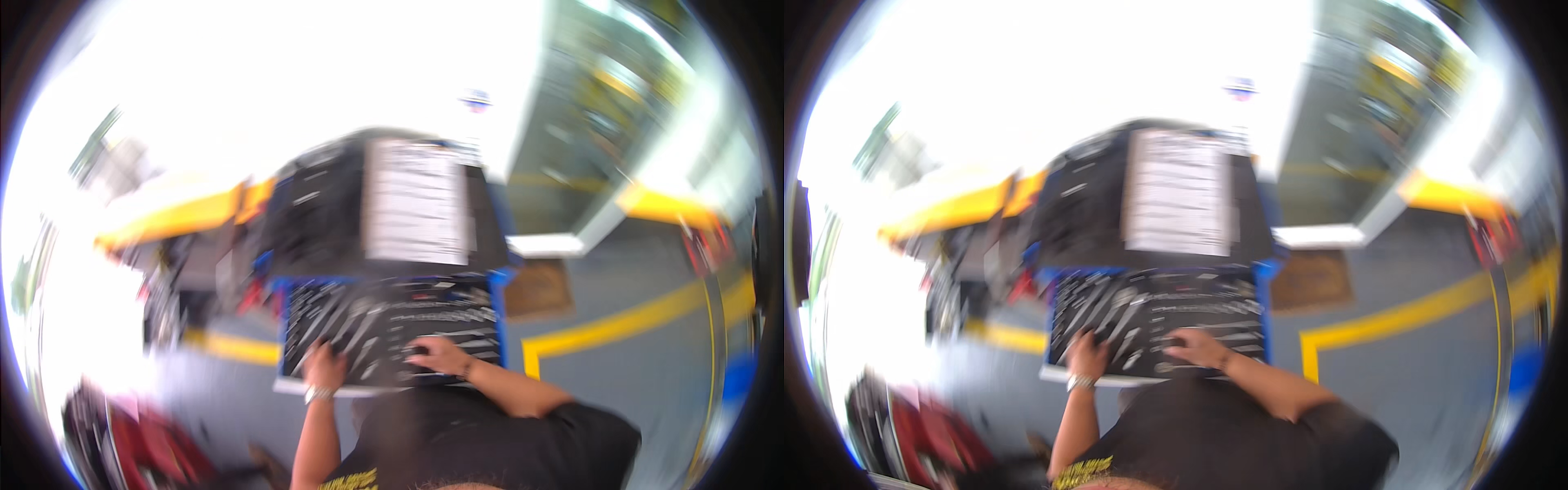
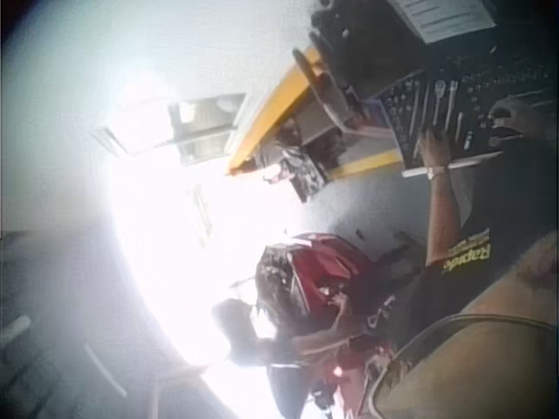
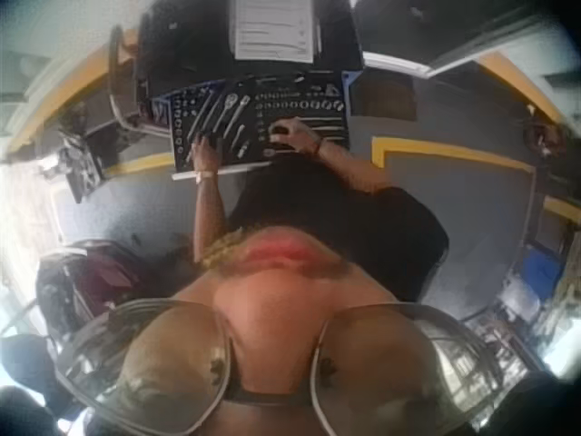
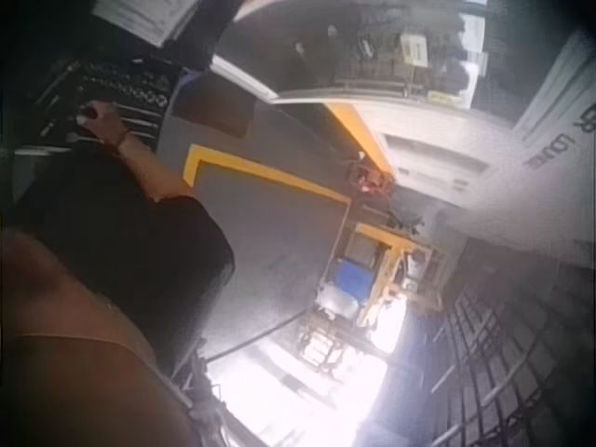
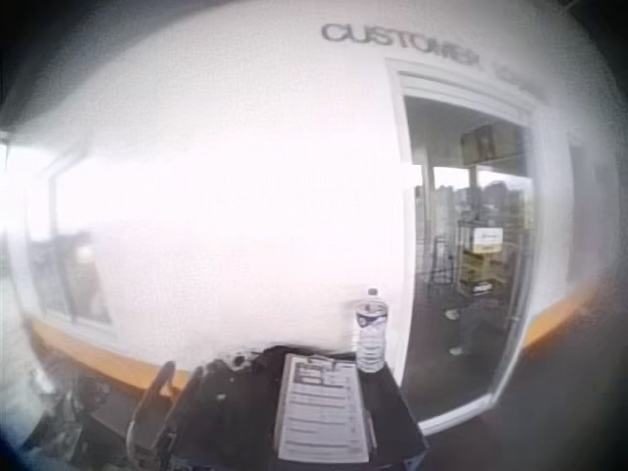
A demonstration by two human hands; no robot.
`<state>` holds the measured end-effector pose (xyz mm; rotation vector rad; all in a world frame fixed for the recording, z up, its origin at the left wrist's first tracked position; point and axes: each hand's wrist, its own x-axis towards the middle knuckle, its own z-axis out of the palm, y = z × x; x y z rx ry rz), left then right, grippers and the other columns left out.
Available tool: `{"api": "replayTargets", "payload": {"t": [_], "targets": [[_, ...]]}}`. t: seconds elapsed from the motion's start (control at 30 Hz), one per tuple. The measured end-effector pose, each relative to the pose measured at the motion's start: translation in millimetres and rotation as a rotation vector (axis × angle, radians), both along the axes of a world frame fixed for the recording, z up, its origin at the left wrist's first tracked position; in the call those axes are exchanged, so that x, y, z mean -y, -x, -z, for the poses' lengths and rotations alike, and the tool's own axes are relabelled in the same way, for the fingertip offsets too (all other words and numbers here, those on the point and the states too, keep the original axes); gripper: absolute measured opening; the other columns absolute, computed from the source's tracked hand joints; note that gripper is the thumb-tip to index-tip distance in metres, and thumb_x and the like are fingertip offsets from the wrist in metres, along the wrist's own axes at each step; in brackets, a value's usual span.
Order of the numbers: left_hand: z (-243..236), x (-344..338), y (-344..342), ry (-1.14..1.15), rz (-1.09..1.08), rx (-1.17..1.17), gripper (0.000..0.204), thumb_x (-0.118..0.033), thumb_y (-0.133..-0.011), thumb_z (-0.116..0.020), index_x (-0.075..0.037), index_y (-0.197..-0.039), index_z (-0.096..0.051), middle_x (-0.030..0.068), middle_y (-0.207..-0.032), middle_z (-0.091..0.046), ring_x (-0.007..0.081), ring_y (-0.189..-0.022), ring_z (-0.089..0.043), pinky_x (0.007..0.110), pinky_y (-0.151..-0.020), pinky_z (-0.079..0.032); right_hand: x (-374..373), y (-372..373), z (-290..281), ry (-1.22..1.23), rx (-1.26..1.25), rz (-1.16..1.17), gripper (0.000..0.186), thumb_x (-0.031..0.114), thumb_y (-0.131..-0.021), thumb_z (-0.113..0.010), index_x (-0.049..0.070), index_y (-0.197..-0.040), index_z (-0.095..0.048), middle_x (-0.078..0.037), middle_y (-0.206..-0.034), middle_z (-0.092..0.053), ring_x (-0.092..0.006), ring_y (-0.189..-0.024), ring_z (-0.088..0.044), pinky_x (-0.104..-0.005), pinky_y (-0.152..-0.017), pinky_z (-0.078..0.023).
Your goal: The person removes a red metal frame from the front of a car, retrieves a socket wrench from a toolbox, and then reattaches the frame to the vehicle's engine bay using the tool.
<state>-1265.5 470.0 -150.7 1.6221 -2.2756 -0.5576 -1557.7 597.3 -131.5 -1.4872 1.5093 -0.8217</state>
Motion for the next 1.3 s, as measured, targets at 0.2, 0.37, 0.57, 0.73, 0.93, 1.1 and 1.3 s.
{"api": "replayTargets", "payload": {"t": [0.2, 0.37, 0.57, 0.73, 0.93, 1.1, 1.3], "targets": [[23, 20, -2, 0.073, 0.083, 0.015, 0.045, -0.027, -0.086, -0.072, 0.0, -0.121, -0.063, 0.0225, -0.134, -0.058, 0.0417, -0.124, -0.054, 0.051, -0.105, -0.043, -9, 12, 16, 0.167, 0.206, 0.222, 0.029, 0.024, -0.095, -0.068, -0.001, -0.108, -0.067, -0.012, -0.089, -0.073, -0.0217, -0.079, -0.07, -0.0358, -0.074, -0.054], [37, 24, -8, 0.133, 0.102, 0.073, 0.039, -0.021, -0.086, -0.072, -0.002, -0.12, -0.065, 0.0175, -0.13, -0.06, 0.0391, -0.122, -0.054, 0.049, -0.102, -0.043, -31, 24, 16, 0.214, 0.243, 0.361, 0.021, 0.018, -0.096, -0.066, -0.001, -0.105, -0.066, -0.008, -0.083, -0.071, -0.0176, -0.075, -0.068, -0.0335, -0.07, -0.053], [116, 61, -51, 0.542, 0.326, 0.255, 0.054, -0.042, -0.097, -0.063, 0.002, -0.127, -0.063, 0.0188, -0.123, -0.066, 0.036, -0.105, -0.066, 0.05, -0.091, -0.054, -54, 39, 11, 0.114, 0.268, 0.27, 0.028, 0.02, -0.1, -0.062, -0.004, -0.115, -0.061, -0.011, -0.098, -0.07, -0.0187, -0.087, -0.067, -0.0348, -0.08, -0.052], [179, 89, -75, 0.767, 0.345, 0.289, 0.056, -0.042, -0.098, -0.063, 0.003, -0.131, -0.06, 0.0161, -0.124, -0.066, 0.0314, -0.103, -0.067, 0.045, -0.088, -0.056, -57, 42, 6, 0.089, 0.391, 0.314, 0.033, 0.017, -0.099, -0.064, -0.003, -0.124, -0.058, -0.007, -0.099, -0.069, -0.0138, -0.089, -0.065, -0.0319, -0.083, -0.052], [195, 95, -80, 0.762, 0.319, 0.339, 0.055, -0.04, -0.098, -0.063, 0.002, -0.134, -0.057, 0.0154, -0.123, -0.066, 0.0301, -0.102, -0.067, 0.044, -0.086, -0.056, -48, 46, 6, 0.093, 0.568, 0.396, 0.04, 0.013, -0.096, -0.066, 0.0, -0.131, -0.054, -0.004, -0.098, -0.067, -0.0099, -0.088, -0.064, -0.0279, -0.083, -0.053], [201, 99, -81, 0.769, 0.31, 0.356, 0.056, -0.038, -0.098, -0.064, 0.001, -0.136, -0.055, 0.0149, -0.123, -0.067, 0.029, -0.101, -0.067, 0.043, -0.085, -0.056, -35, 50, 5, 0.111, 0.618, 0.466, 0.039, 0.015, -0.092, -0.072, 0.0, -0.125, -0.058, -0.002, -0.091, -0.067, -0.01, -0.082, -0.066, -0.0267, -0.078, -0.054], [207, 101, -83, 0.776, 0.308, 0.373, 0.056, -0.036, -0.098, -0.064, 0.001, -0.139, -0.053, 0.0142, -0.122, -0.067, 0.0276, -0.1, -0.067, 0.041, -0.084, -0.056, -37, 53, -8, 0.035, 0.403, 0.464, 0.045, 0.025, -0.091, -0.076, 0.001, -0.126, -0.059, -0.007, -0.105, -0.067, -0.0143, -0.096, -0.064, -0.0306, -0.086, -0.051]]}}
